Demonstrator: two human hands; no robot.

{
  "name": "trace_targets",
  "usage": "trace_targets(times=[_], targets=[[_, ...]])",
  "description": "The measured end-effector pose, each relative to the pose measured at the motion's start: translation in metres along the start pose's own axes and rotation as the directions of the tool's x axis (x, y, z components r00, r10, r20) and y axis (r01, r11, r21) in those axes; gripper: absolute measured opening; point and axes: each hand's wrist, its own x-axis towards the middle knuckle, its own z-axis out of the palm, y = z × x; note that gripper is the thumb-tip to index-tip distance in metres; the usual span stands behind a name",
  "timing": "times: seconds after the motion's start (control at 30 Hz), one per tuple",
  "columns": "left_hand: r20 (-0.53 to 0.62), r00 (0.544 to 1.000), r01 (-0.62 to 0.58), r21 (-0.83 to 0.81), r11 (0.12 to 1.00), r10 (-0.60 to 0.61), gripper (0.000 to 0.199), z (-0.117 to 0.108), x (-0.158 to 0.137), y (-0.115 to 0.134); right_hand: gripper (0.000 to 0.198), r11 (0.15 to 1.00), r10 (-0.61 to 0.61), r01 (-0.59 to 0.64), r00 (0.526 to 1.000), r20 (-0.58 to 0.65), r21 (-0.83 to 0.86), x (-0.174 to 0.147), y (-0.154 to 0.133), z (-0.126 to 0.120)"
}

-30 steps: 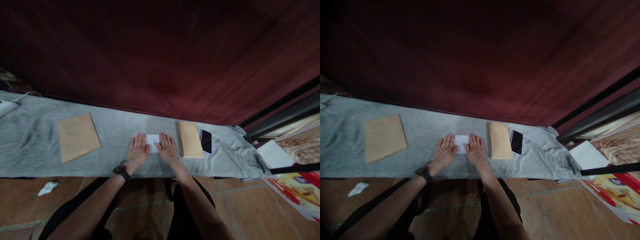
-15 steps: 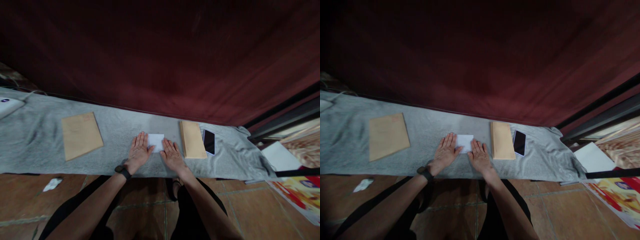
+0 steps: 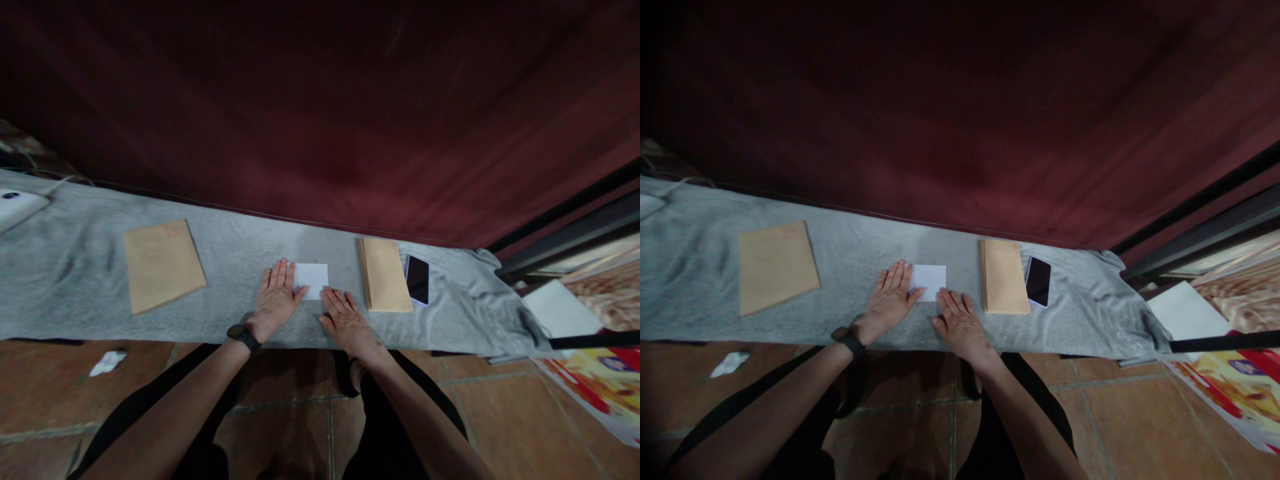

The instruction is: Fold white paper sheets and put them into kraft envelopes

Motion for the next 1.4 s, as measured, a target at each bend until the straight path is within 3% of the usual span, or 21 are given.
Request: trace_targets(times=[0.1,0.17,0.27,0.33,0.67,1.03,1.1,1.2,1.3,1.4], targets=[[-0.028,0.999,-0.031,-0.013,0.999,0.031,0.068,-0.003,-0.005,0.001,0.055,1.000,0.002,-0.002,1.000,0.002,-0.002,0.000,0.000,-0.002],[-0.034,0.987,-0.161,-0.045,0.986,0.160,0.060,-0.005,-0.012,0.006,0.053,1.000,0.006,-0.006,1.000,-0.007,-0.015,0.000,0.000,-0.002],[-0.027,0.921,-0.389,-0.114,0.914,0.389,0.055,-0.004,-0.027,0.017,0.053,0.999,0.001,-0.001,1.000,-0.017,-0.033,0.001,-0.001,0.000],[-0.037,0.904,-0.428,-0.140,0.893,0.427,0.057,-0.001,-0.036,0.024,0.053,0.999,-0.006,0.005,1.000,-0.017,-0.040,0.001,-0.001,0.001],[-0.089,0.972,-0.225,-0.107,0.968,0.216,0.084,0.002,-0.052,0.015,0.047,0.999,0.017,-0.019,0.999,-0.045,-0.040,0.007,-0.005,-0.002],[-0.094,0.995,-0.037,-0.096,0.995,0.028,0.085,-0.008,-0.063,-0.010,0.037,0.996,0.088,-0.088,0.992,-0.095,0.010,0.023,-0.014,-0.014],[-0.114,0.993,-0.049,-0.115,0.992,0.036,0.078,-0.014,-0.058,-0.009,0.034,0.996,0.094,-0.092,0.990,-0.103,0.020,0.027,-0.015,-0.014],[-0.120,0.978,-0.190,-0.157,0.969,0.172,0.067,-0.021,-0.045,0.001,0.031,0.994,0.107,-0.104,0.989,-0.106,0.029,0.031,-0.016,-0.013],[-0.030,0.950,-0.310,-0.209,0.927,0.311,0.064,-0.019,-0.032,0.017,0.031,0.993,0.112,-0.110,0.988,-0.105,0.030,0.035,-0.017,-0.012],[0.053,0.949,-0.295,-0.209,0.932,0.312,0.066,-0.011,-0.023,0.025,0.030,0.993,0.118,-0.116,0.987,-0.108,0.025,0.038,-0.017,-0.012]])
